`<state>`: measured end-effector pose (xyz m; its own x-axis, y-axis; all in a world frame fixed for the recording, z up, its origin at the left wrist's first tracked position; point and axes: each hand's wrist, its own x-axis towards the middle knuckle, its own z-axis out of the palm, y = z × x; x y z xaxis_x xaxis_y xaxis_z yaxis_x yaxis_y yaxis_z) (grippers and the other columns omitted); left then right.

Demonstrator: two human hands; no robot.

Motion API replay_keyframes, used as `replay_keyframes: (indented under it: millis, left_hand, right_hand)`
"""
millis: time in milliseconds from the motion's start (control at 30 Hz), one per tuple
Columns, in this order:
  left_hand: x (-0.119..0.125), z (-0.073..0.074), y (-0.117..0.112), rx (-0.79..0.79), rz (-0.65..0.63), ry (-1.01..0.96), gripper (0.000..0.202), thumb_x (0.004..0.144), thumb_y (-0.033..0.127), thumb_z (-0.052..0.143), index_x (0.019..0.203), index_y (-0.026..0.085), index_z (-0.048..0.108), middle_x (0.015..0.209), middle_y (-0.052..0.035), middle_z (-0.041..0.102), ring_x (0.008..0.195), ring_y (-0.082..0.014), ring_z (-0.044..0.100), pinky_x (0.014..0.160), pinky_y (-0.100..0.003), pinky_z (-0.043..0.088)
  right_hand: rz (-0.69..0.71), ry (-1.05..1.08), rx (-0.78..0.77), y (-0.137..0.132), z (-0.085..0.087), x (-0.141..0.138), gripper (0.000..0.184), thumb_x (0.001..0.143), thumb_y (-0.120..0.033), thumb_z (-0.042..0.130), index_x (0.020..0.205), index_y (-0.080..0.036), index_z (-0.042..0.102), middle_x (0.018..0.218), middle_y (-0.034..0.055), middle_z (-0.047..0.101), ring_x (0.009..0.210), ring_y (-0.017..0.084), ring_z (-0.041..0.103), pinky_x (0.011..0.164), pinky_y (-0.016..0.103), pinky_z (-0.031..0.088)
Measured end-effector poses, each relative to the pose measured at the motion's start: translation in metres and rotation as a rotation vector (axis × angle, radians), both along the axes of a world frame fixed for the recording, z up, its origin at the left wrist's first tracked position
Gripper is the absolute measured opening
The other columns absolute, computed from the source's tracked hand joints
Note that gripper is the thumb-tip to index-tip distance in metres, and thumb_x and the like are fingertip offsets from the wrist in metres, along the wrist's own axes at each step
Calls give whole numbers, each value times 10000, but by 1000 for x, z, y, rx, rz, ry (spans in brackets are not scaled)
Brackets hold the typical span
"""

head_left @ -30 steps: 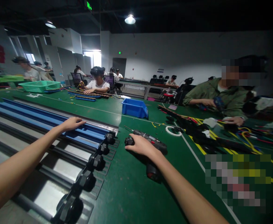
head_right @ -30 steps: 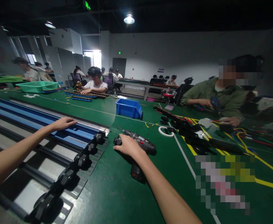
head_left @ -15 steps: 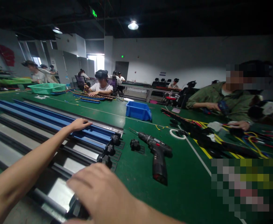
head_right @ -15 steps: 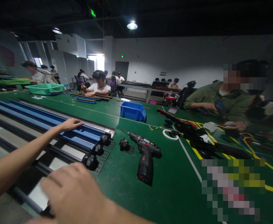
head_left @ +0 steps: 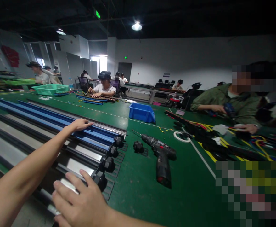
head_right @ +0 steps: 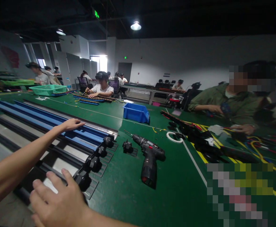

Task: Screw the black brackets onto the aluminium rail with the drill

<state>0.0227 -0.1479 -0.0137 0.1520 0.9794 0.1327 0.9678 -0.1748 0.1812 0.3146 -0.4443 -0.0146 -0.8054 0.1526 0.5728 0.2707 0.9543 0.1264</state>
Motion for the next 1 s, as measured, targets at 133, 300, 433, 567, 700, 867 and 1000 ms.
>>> replay_keyframes:
  millis: [133,300,433,567,700,867,1000]
  left_hand:
    - [0,-2,0,18,-28,-8,668,788,776,352,750,210,706,775,-94,705,778,-266,637,698,-294,411]
    - [-3,-5,4,23,-36,16,654,797,774,344,744,222,692,815,-92,703,803,-266,630,719,-293,400]
    - [-4,-6,5,17,-63,35,662,817,768,318,741,221,682,831,-85,701,804,-260,624,727,-292,399]
    - [-4,-5,3,13,-68,49,671,830,766,298,757,221,682,859,-83,701,833,-263,625,743,-296,401]
    - [-5,-5,0,21,-63,50,679,828,771,296,767,217,683,878,-92,699,847,-272,624,744,-305,403]
    - [-5,-5,-2,37,-52,41,671,817,776,309,739,216,670,861,-102,701,853,-277,631,756,-309,408]
    - [-2,-3,-5,45,-29,23,666,800,781,329,748,219,683,849,-109,710,852,-286,640,752,-311,418]
  right_hand:
    - [-36,-1,-21,-2,1,1,443,986,-386,379,1364,-173,472,1476,45,452,1342,298,378,1097,497,366]
    - [-10,-6,-38,0,1,0,413,978,-363,386,1323,-172,507,1400,29,519,1326,288,396,1054,426,411]
    - [-18,-12,-26,1,3,0,390,978,-361,381,1290,-181,530,1390,11,519,1318,275,405,1058,403,406]
    - [-16,-16,-21,0,2,0,381,982,-354,375,1283,-184,533,1387,-3,521,1311,267,404,1061,397,403]
    - [-13,-16,-29,-2,3,0,377,984,-349,375,1288,-186,528,1370,-8,536,1311,267,394,1057,401,404]
    - [-4,-23,-56,-3,5,3,377,976,-368,420,1297,-192,511,1364,24,548,1322,258,391,1059,408,400]
    - [26,-23,-131,-7,2,4,457,958,-456,463,1325,-186,491,1389,51,536,1347,267,378,1088,420,367]
